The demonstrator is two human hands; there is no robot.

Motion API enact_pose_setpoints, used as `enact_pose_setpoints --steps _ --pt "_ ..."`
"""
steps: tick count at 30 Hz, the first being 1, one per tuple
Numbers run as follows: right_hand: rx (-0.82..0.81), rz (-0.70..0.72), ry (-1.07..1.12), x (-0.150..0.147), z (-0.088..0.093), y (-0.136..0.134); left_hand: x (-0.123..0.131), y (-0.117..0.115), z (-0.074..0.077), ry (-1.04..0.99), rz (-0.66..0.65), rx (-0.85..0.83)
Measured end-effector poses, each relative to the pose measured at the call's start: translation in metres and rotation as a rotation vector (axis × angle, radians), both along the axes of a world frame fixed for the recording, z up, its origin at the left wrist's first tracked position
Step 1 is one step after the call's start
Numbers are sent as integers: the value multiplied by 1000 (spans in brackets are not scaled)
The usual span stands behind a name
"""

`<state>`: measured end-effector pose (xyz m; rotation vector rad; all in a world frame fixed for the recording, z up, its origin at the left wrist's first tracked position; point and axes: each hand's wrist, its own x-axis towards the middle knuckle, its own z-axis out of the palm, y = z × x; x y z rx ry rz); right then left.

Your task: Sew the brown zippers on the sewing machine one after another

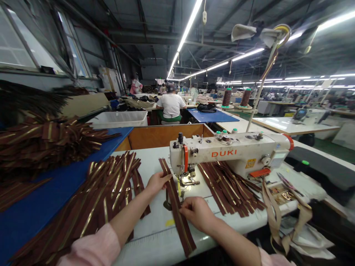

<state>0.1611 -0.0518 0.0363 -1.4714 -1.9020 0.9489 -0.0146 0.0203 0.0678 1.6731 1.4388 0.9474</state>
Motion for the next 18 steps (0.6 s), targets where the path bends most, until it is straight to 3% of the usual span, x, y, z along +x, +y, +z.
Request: enact_pose_setpoints --steps 3,6,10,14,18 --pt "94 -44 -243 -3 2 13 6 9 -1 92 -23 92" --pt "148 -28 -351 -4 1 17 10 7 -8 179 -46 177" --pt "172 -5 -385 -2 -2 18 11 -16 -30 284 -119 270" --pt "167 8 -370 -2 -2 20 8 -45 -56 570 -249 476" --pt "189 3 -346 -1 -4 17 6 -56 -62 724 -214 542"
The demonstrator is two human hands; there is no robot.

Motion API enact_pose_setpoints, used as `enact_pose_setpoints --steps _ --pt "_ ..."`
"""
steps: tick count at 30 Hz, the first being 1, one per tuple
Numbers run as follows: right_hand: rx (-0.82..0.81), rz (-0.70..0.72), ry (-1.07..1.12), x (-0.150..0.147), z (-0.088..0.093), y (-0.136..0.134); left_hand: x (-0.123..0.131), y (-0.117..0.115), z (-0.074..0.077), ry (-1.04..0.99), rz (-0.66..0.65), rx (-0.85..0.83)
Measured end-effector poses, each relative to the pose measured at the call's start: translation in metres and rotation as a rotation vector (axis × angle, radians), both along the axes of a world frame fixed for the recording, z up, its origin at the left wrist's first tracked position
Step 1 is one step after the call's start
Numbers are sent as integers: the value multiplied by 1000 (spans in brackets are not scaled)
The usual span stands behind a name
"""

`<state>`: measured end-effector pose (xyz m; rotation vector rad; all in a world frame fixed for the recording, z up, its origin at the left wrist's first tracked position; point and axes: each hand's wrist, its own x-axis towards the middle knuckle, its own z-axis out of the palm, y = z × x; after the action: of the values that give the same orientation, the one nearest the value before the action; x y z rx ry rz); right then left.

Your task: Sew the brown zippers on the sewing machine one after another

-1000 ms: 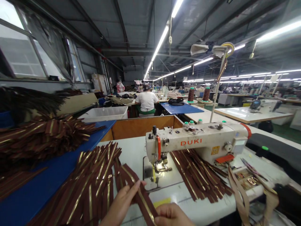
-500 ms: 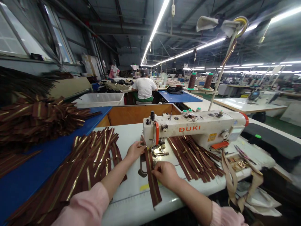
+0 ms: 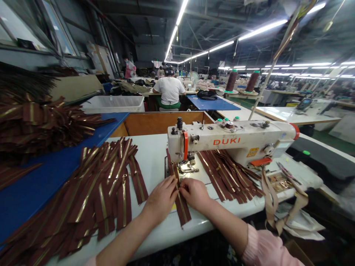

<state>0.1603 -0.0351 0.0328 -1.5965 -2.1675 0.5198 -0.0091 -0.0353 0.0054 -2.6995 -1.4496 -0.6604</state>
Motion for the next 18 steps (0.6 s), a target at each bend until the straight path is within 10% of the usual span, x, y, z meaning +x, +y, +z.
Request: enact_pose_setpoints --steps 18 --pt "137 125 -94 3 0 -21 3 -6 9 -13 -51 75"
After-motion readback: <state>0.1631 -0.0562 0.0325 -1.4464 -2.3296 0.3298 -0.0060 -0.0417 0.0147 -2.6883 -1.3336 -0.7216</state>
